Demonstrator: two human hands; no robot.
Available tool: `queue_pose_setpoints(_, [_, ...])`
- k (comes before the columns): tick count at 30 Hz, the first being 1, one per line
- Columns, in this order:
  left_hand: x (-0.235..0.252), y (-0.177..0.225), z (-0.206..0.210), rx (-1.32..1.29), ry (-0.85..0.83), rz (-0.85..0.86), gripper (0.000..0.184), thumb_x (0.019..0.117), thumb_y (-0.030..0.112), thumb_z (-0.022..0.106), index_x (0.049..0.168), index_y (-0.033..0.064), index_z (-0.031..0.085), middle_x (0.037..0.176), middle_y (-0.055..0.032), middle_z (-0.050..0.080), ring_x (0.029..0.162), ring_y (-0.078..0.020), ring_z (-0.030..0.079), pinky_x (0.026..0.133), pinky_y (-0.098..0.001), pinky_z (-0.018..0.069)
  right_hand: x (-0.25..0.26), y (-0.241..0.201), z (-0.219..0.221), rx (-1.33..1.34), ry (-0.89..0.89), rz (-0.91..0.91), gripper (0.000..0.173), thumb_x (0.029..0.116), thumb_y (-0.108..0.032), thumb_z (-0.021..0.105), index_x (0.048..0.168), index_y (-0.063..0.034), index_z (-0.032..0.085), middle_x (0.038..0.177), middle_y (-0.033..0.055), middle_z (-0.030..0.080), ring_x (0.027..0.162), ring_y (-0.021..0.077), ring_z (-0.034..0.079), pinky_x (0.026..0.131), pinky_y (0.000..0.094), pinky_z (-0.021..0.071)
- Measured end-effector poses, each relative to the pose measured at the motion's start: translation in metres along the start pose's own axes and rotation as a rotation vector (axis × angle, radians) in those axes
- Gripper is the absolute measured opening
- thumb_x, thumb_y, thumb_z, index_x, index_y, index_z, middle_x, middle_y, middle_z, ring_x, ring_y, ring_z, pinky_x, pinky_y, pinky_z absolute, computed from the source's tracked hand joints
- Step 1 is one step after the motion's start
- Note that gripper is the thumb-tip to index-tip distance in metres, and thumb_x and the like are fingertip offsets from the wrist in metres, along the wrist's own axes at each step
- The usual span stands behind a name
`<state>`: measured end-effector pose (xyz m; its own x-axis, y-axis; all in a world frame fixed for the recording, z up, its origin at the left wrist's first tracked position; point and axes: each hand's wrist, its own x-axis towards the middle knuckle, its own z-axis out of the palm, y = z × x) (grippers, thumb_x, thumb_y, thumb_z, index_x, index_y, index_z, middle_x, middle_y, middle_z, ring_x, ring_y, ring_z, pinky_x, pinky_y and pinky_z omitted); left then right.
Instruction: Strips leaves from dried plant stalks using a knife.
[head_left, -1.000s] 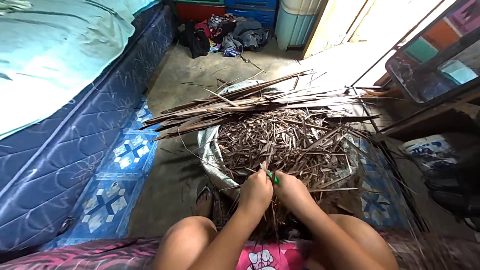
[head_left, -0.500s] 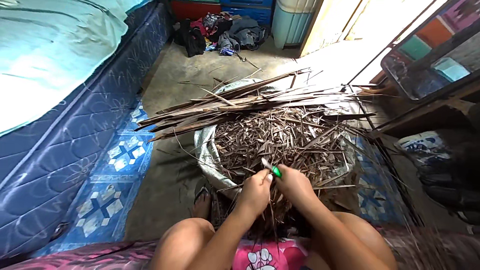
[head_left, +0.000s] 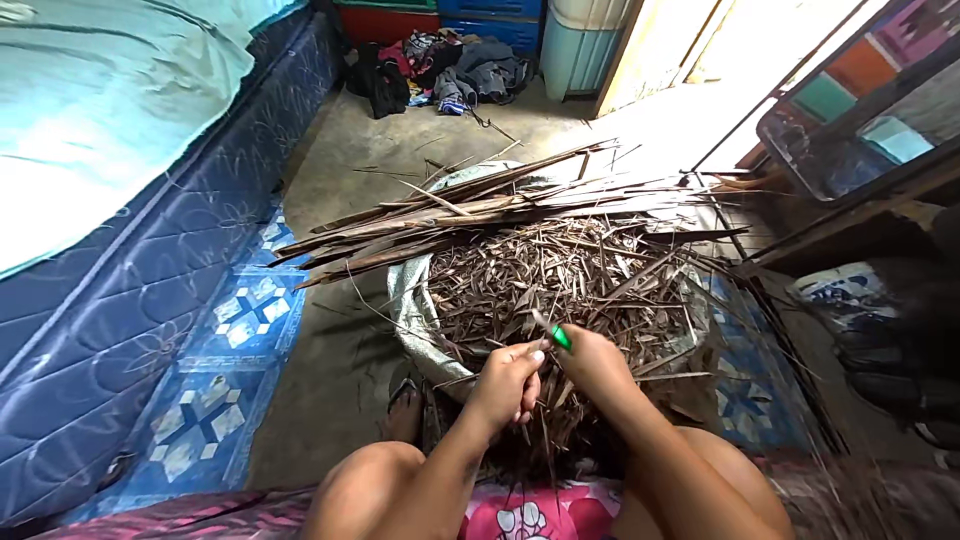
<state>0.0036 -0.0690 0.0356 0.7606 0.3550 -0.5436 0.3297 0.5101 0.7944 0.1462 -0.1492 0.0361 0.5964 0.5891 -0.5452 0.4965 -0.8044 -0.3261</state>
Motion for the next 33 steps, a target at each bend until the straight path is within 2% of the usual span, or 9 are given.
queue_pose_setpoints(3, [-0.003, -0.001, 0.001, -0.023, -0.063, -0.006, 0.037, 0.1106, 0.013, 0.037, 0.139, 0.0025, 0.059, 0.053, 0.0061, 0.042, 0.037, -0.0018, 0.034, 0.036, -0.0175, 0.0314, 0.027, 0.027, -0.011, 0.200, 0.138, 0.068, 0.036, 0.1111, -0.032, 0.045, 0.122, -0.0042, 0.066, 0.106, 0.0193, 0.069, 0.100, 0.0351, 0.067, 0.087, 0.0569, 0.0507])
queue_pose_setpoints(7, [0.000, -0.002, 0.003, 0.070, -0.086, 0.029, 0.035, 0.1103, 0.014, 0.040, 0.136, -0.0006, 0.059, 0.054, 0.0034, 0.051, 0.037, -0.0010, 0.038, 0.036, -0.0166, 0.0323, 0.026, 0.033, -0.007, 0.963, 0.092, -0.160, 0.024, 0.1118, -0.023, 0.042, 0.113, -0.0053, 0.058, 0.060, -0.0067, 0.039, 0.045, 0.0032, 0.035, 0.043, 0.0200, 0.0334])
queue_pose_setpoints(12, [0.003, -0.010, 0.014, 0.282, -0.162, -0.015, 0.026, 0.1103, 0.019, 0.045, 0.124, 0.0008, 0.058, 0.060, -0.0012, 0.061, 0.038, -0.0034, 0.047, 0.037, -0.0183, 0.0394, 0.032, 0.031, 0.002, 1.217, 0.167, -0.256, 0.019, 0.1103, -0.016, 0.043, 0.116, -0.0063, 0.058, 0.055, -0.0090, 0.036, 0.041, 0.0010, 0.032, 0.040, 0.0182, 0.0312])
queue_pose_setpoints(14, [0.005, -0.014, 0.017, 0.440, -0.090, -0.005, 0.039, 0.1108, 0.024, 0.044, 0.142, 0.0046, 0.056, 0.059, 0.0000, 0.055, 0.041, -0.0070, 0.046, 0.042, -0.0234, 0.0406, 0.046, 0.041, 0.002, 1.104, 0.242, -0.239, 0.031, 0.1118, -0.022, 0.042, 0.131, -0.0062, 0.061, 0.060, -0.0066, 0.039, 0.044, 0.0037, 0.034, 0.042, 0.0214, 0.0325])
queue_pose_setpoints(18, [0.012, -0.007, 0.014, 0.828, 0.121, 0.011, 0.039, 0.1121, 0.028, 0.037, 0.124, 0.0024, 0.064, 0.089, -0.0167, 0.066, 0.081, -0.0309, 0.067, 0.079, -0.0517, 0.0538, 0.020, 0.022, 0.002, 0.378, 0.109, -0.198, 0.033, 0.1094, -0.027, 0.047, 0.125, -0.0036, 0.063, 0.093, 0.0135, 0.065, 0.081, 0.0258, 0.062, 0.077, 0.0481, 0.0508])
queue_pose_setpoints(20, [0.013, 0.001, 0.014, 0.934, 0.205, -0.042, 0.038, 0.1116, 0.024, 0.036, 0.116, -0.0015, 0.064, 0.102, -0.0216, 0.068, 0.101, -0.0365, 0.067, 0.090, -0.0559, 0.0509, -0.001, 0.003, 0.011, 0.108, -0.072, -0.154, 0.030, 0.1072, -0.028, 0.050, 0.120, -0.0048, 0.064, 0.101, 0.0196, 0.069, 0.097, 0.0369, 0.068, 0.084, 0.0594, 0.0518])
queue_pose_setpoints(22, [0.014, 0.005, 0.013, 1.004, 0.275, -0.094, 0.037, 0.1105, 0.021, 0.036, 0.122, -0.0010, 0.063, 0.113, -0.0213, 0.069, 0.112, -0.0357, 0.066, 0.095, -0.0548, 0.0502, -0.013, -0.009, 0.024, 0.033, -0.201, -0.114, 0.029, 0.1081, -0.026, 0.048, 0.119, -0.0048, 0.064, 0.104, 0.0198, 0.069, 0.102, 0.0372, 0.068, 0.086, 0.0588, 0.0514])
queue_pose_setpoints(29, [0.014, 0.003, 0.025, 1.197, 0.296, -0.078, 0.048, 0.1130, 0.028, 0.031, 0.155, 0.0100, 0.045, 0.116, -0.0196, 0.072, 0.111, -0.0368, 0.069, 0.094, -0.0544, 0.0527, -0.001, -0.023, 0.018, -0.155, -0.029, 0.081, 0.028, 0.1075, -0.023, 0.048, 0.128, -0.0085, 0.061, 0.120, 0.0164, 0.071, 0.114, 0.0340, 0.069, 0.090, 0.0547, 0.0543])
queue_pose_setpoints(33, [0.015, 0.002, 0.027, 1.203, 0.282, -0.065, 0.049, 0.1123, 0.027, 0.031, 0.159, 0.0165, 0.040, 0.117, -0.0179, 0.072, 0.111, -0.0356, 0.069, 0.094, -0.0533, 0.0528, 0.012, -0.019, 0.020, -0.123, 0.043, 0.144, 0.029, 0.1077, -0.023, 0.047, 0.130, -0.0098, 0.059, 0.122, 0.0150, 0.071, 0.115, 0.0325, 0.069, 0.090, 0.0533, 0.0544])
